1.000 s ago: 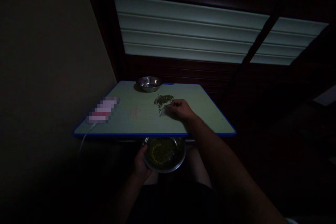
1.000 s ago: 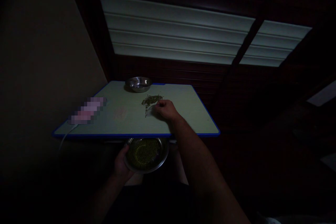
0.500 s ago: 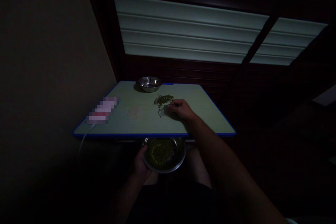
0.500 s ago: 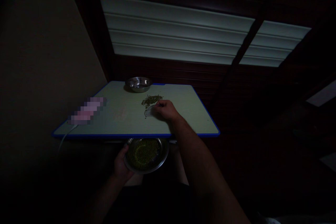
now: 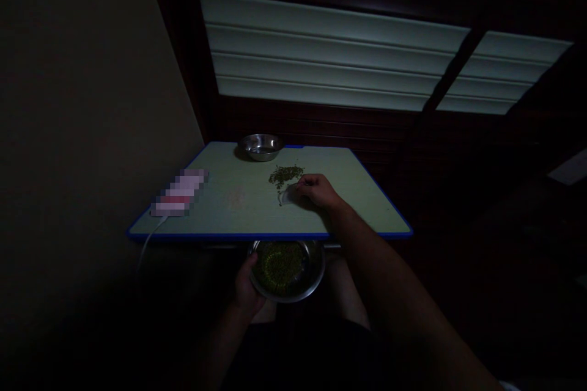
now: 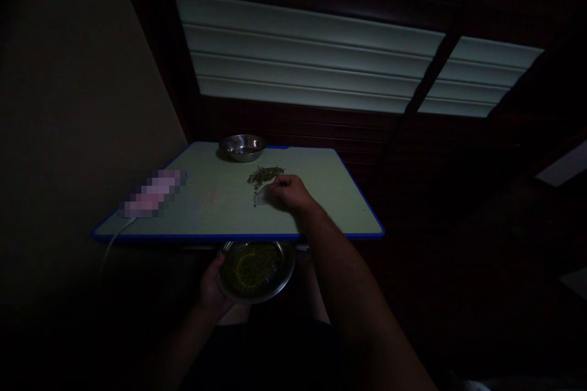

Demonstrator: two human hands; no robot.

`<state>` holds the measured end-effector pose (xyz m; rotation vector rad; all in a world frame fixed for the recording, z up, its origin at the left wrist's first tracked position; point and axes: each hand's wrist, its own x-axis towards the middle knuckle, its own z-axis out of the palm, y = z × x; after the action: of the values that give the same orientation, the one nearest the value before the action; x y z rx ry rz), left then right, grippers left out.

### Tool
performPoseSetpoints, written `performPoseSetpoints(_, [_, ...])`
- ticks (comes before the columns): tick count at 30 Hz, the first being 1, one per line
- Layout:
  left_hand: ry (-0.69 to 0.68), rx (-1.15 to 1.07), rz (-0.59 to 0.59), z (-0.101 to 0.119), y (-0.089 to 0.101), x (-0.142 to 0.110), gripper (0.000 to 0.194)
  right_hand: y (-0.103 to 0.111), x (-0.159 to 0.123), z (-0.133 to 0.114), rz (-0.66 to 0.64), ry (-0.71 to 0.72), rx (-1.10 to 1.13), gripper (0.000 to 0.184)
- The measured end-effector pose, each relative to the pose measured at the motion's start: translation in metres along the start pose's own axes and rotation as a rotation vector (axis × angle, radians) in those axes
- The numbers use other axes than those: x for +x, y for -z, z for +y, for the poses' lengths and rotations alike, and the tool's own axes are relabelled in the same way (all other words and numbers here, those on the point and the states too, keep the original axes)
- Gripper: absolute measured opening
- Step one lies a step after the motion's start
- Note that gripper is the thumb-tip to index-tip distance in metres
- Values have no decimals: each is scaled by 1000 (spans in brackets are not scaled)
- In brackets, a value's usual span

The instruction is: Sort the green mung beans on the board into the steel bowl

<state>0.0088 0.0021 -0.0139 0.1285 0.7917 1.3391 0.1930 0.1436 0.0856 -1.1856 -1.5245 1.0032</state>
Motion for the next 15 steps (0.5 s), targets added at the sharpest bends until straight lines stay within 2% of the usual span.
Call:
performPoseSetpoints(8, [22, -10, -21, -1, 3, 3, 22, 0, -1, -2, -18, 0, -63, 14])
performPoseSetpoints(15, [45, -19, -19, 1, -1, -1, 20, -1, -1, -2, -34, 5, -61, 15])
